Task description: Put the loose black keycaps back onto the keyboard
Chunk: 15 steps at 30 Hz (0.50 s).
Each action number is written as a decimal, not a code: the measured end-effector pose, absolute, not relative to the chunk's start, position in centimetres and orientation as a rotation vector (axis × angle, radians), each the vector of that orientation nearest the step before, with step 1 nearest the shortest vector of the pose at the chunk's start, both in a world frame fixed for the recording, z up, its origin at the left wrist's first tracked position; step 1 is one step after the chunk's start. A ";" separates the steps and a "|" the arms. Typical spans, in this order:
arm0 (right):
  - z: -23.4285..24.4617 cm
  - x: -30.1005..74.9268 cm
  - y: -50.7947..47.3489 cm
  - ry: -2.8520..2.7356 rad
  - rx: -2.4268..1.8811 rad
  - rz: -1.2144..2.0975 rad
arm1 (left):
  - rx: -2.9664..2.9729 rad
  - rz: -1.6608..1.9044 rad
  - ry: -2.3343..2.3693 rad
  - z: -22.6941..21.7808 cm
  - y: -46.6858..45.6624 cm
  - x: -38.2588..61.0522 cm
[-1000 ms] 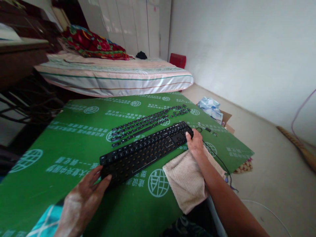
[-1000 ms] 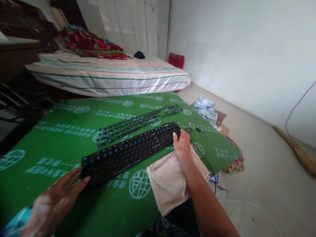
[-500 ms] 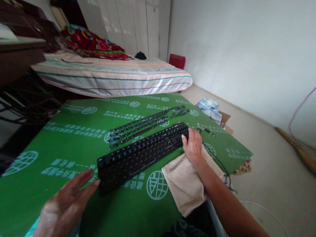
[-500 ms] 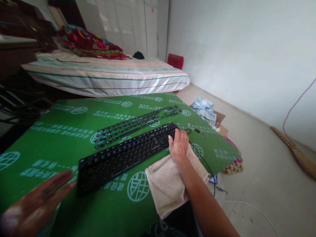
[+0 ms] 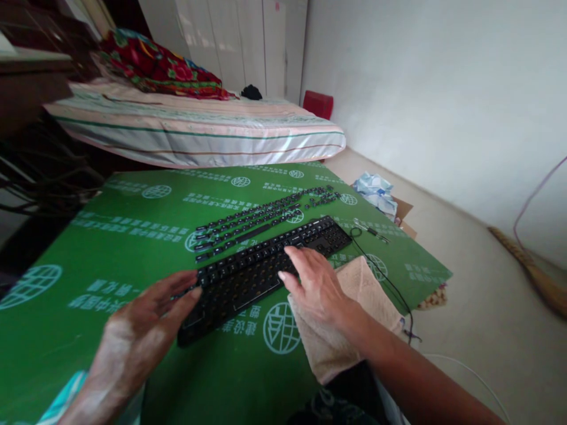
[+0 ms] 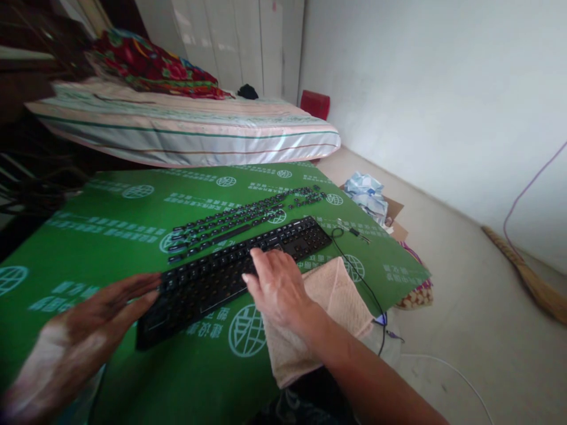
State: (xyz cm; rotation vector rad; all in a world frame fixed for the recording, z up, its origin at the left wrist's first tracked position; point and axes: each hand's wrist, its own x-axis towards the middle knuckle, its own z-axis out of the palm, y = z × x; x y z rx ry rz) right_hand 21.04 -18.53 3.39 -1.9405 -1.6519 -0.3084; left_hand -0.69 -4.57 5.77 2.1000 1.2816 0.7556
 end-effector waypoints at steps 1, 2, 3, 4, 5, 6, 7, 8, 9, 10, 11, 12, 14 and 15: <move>3.6 20.0 -18.7 -1.682 -1.903 -0.278 | 2.038 0.695 1.261 6.0 -4.9 -0.2; 3.7 19.1 -18.9 -1.698 -1.872 -0.251 | 1.988 0.680 1.249 6.2 -5.1 0.3; 3.7 18.3 -19.1 -1.703 -1.848 -0.227 | 1.962 0.661 1.216 6.3 -5.3 0.6; 3.7 17.6 -19.4 -1.702 -1.829 -0.205 | 1.957 0.657 1.182 6.3 -5.4 0.9; 3.5 17.0 -19.8 -1.695 -1.817 -0.183 | 1.965 0.665 1.150 6.2 -5.4 1.1; 3.3 16.6 -20.2 -1.692 -1.810 -0.163 | 1.980 0.669 1.113 5.9 -5.3 1.3; 3.1 16.3 -20.5 -1.693 -1.805 -0.148 | 1.996 0.680 1.077 5.6 -5.1 1.5; 2.9 16.1 -20.9 -1.700 -1.801 -0.134 | 2.008 0.692 1.043 5.3 -4.8 1.6; 2.7 15.9 -21.2 -1.707 -1.795 -0.127 | 2.017 0.699 1.006 5.0 -4.4 1.7; 2.6 15.9 -21.5 -1.711 -1.787 -0.125 | 2.022 0.713 0.975 4.7 -4.1 1.9; 2.4 15.9 -21.7 -1.710 -1.774 -0.129 | 2.024 0.730 0.950 4.4 -3.8 2.0; 2.4 15.9 -21.8 -1.707 -1.757 -0.134 | 2.024 0.755 0.933 4.3 -3.5 2.1; 2.3 15.9 -21.9 -1.703 -1.719 -0.140 | 2.014 0.829 0.928 4.1 -3.0 2.3; 2.2 15.9 -21.9 -1.705 -1.701 -0.139 | 1.997 0.870 0.937 4.0 -2.9 2.4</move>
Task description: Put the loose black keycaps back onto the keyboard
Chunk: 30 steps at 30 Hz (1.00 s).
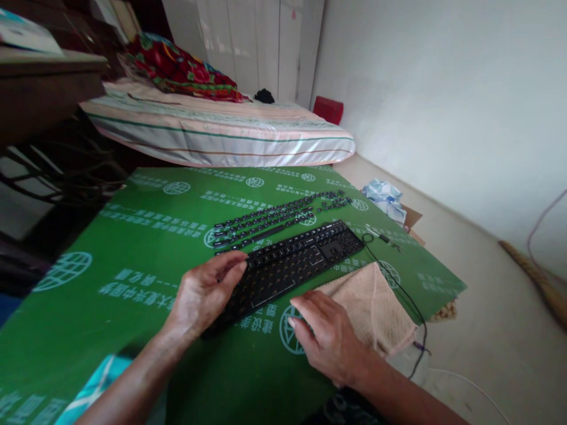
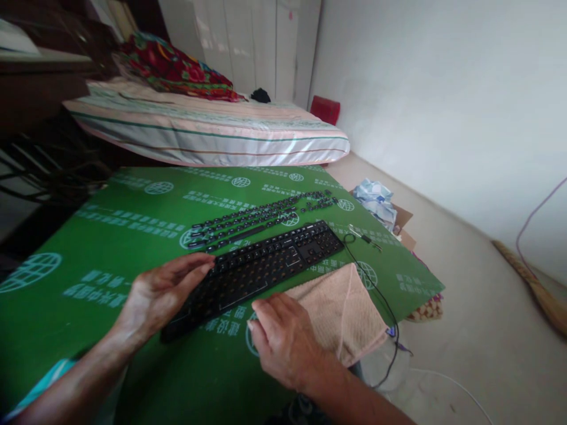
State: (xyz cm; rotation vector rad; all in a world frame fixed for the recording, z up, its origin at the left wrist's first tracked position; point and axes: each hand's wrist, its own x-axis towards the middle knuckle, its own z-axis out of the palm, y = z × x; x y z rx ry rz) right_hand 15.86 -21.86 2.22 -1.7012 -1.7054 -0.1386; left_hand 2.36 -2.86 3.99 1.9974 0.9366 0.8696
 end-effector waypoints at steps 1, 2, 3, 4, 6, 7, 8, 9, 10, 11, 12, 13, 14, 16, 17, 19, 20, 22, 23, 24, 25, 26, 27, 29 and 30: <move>2.2 15.8 -21.8 -1.712 -1.686 -0.133 | 1.968 0.910 0.953 3.9 -2.7 2.3; 2.2 15.7 -21.8 -1.720 -1.675 -0.127 | 1.929 0.946 0.975 3.7 -2.6 2.3; 2.1 15.5 -21.7 -1.728 -1.666 -0.122 | 1.883 0.976 0.997 3.5 -2.4 2.2; 2.0 15.3 -21.6 -1.734 -1.657 -0.118 | 1.832 1.004 1.018 3.2 -2.2 2.0; 1.8 15.0 -21.4 -1.746 -1.629 -0.108 | 1.768 1.039 1.041 2.4 -1.8 1.6; 1.7 14.8 -21.2 -1.750 -1.605 -0.103 | 1.748 1.055 1.049 1.9 -1.6 1.4; 1.6 14.6 -21.1 -1.754 -1.580 -0.099 | 1.732 1.070 1.059 1.5 -1.4 1.2; 1.5 14.5 -20.9 -1.756 -1.555 -0.098 | 1.720 1.085 1.075 1.1 -1.3 0.9; 1.4 14.3 -20.7 -1.759 -1.535 -0.100 | 1.707 1.103 1.094 0.8 -1.1 0.7; 1.4 14.2 -20.5 -1.761 -1.517 -0.103 | 1.695 1.119 1.114 0.5 -1.0 0.5; 1.4 14.1 -20.3 -1.765 -1.500 -0.107 | 1.682 1.135 1.135 0.3 -0.9 0.4; 1.4 14.1 -20.1 -1.769 -1.482 -0.112 | 1.667 1.151 1.153 0.2 -0.7 0.2; 1.3 14.0 -19.9 -1.771 -1.460 -0.117 | 1.652 1.165 1.170 0.1 -0.6 0.0; 1.3 13.8 -19.5 -1.772 -1.428 -0.117 | 1.616 1.192 1.201 -0.1 -0.3 -0.4; 1.2 13.8 -19.4 -1.773 -1.422 -0.112 | 1.595 1.205 1.217 -0.2 -0.1 -0.5; 1.1 13.6 -19.1 -1.770 -1.413 -0.102 | 1.551 1.226 1.247 -0.5 0.3 -0.8; 1.0 13.5 -19.0 -1.771 -1.408 -0.101 | 1.530 1.233 1.260 -0.6 0.4 -1.0; 0.8 13.4 -18.8 -1.775 -1.388 -0.111 | 1.492 1.235 1.282 -0.8 0.7 -1.2; 0.7 13.3 -18.7 -1.779 -1.384 -0.116 | 1.476 1.229 1.288 -0.8 0.8 -1.3; 0.6 13.2 -18.6 -1.785 -1.383 -0.120 | 1.461 1.221 1.291 -0.9 0.9 -1.3; 0.6 13.1 -18.5 -1.788 -1.381 -0.124 | 1.450 1.211 1.292 -0.9 0.9 -1.4; 0.5 13.1 -18.5 -1.788 -1.375 -0.126 | 1.441 1.203 1.292 -1.0 0.9 -1.4; 0.4 13.1 -18.4 -1.787 -1.368 -0.128 | 1.435 1.195 1.291 -1.0 0.9 -1.5; 0.3 13.1 -18.4 -1.790 -1.351 -0.137 | 1.427 1.184 1.291 -1.1 0.9 -1.5; 0.3 13.2 -18.3 -1.797 -1.344 -0.141 | 1.426 1.179 1.291 -1.1 0.9 -1.6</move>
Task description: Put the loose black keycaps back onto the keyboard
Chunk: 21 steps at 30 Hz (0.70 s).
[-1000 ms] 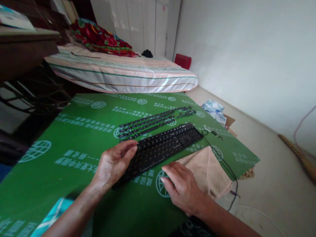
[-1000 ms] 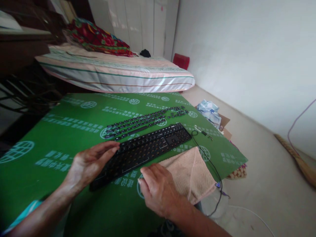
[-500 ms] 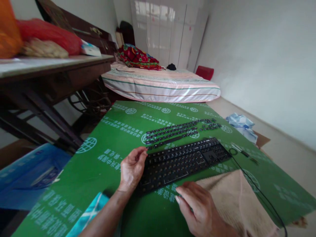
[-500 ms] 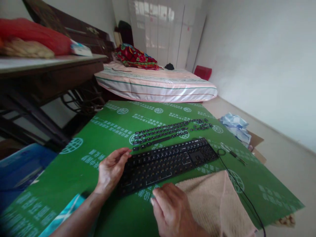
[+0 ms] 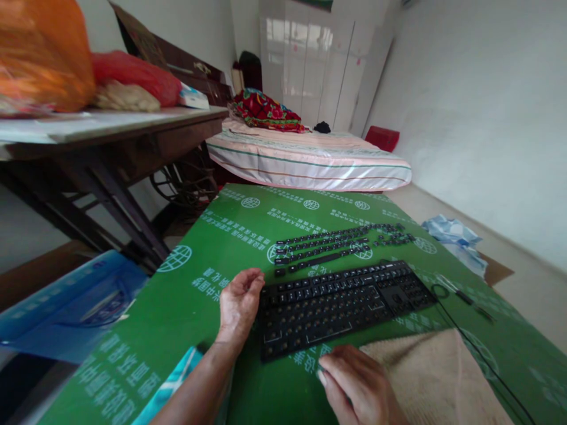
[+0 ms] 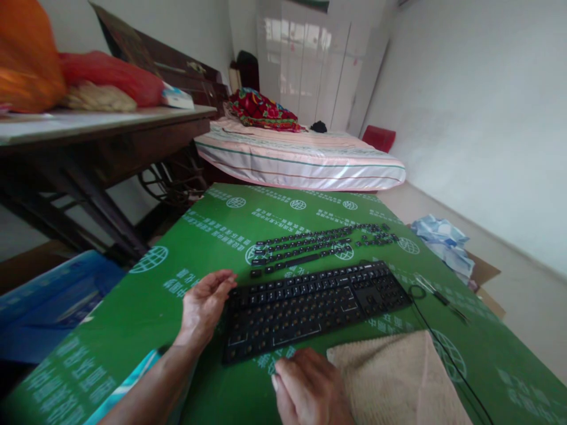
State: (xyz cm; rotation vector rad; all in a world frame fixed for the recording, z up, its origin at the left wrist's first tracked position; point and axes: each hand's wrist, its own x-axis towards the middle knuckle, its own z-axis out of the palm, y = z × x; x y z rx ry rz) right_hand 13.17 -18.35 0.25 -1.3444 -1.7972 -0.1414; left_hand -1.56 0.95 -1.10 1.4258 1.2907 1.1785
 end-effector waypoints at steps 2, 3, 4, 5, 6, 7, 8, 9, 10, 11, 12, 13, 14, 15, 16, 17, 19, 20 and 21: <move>0.2 13.3 -18.3 -1.812 -1.345 -0.148 | 1.426 1.169 1.291 -1.2 1.0 -1.6; 0.2 13.3 -18.3 -1.815 -1.349 -0.151 | 1.428 1.164 1.291 -1.2 1.0 -1.6; 0.3 13.4 -18.3 -1.815 -1.353 -0.156 | 1.430 1.159 1.292 -1.2 1.0 -1.7; 0.3 13.4 -18.3 -1.813 -1.357 -0.162 | 1.433 1.155 1.292 -1.3 1.0 -1.7; 0.4 13.5 -18.3 -1.812 -1.360 -0.171 | 1.437 1.153 1.294 -1.3 1.0 -1.8; 0.4 13.5 -18.3 -1.816 -1.357 -0.182 | 1.441 1.151 1.295 -1.3 1.0 -1.8; 0.5 13.5 -18.2 -1.824 -1.353 -0.190 | 1.444 1.149 1.297 -1.4 1.0 -1.8; 0.5 13.5 -18.2 -1.833 -1.350 -0.197 | 1.448 1.147 1.299 -1.5 1.0 -1.9; 0.6 13.5 -18.1 -1.840 -1.348 -0.200 | 1.451 1.145 1.300 -1.5 1.0 -1.9; 0.6 13.5 -18.1 -1.845 -1.345 -0.201 | 1.455 1.142 1.302 -1.6 1.0 -1.9; 0.6 13.5 -18.0 -1.848 -1.340 -0.202 | 1.457 1.141 1.304 -1.6 1.0 -1.9; 0.7 13.5 -18.0 -1.846 -1.337 -0.200 | 1.460 1.140 1.306 -1.7 0.9 -2.0; 0.7 13.4 -17.9 -1.843 -1.332 -0.201 | 1.462 1.139 1.308 -1.7 0.9 -2.0; 0.6 13.4 -17.8 -1.840 -1.328 -0.199 | 1.464 1.138 1.309 -1.7 0.9 -2.0; 0.6 13.3 -17.7 -1.832 -1.329 -0.197 | 1.465 1.136 1.309 -1.8 0.9 -2.0; 0.6 13.2 -17.5 -1.819 -1.334 -0.195 | 1.467 1.133 1.309 -1.8 1.0 -2.1; 0.7 13.0 -17.2 -1.792 -1.346 -0.186 | 1.470 1.126 1.309 -1.9 1.1 -2.1; 0.7 13.0 -17.1 -1.786 -1.345 -0.182 | 1.472 1.123 1.312 -1.9 1.2 -2.1; 0.8 13.0 -16.9 -1.788 -1.342 -0.180 | 1.474 1.121 1.315 -2.0 1.2 -2.1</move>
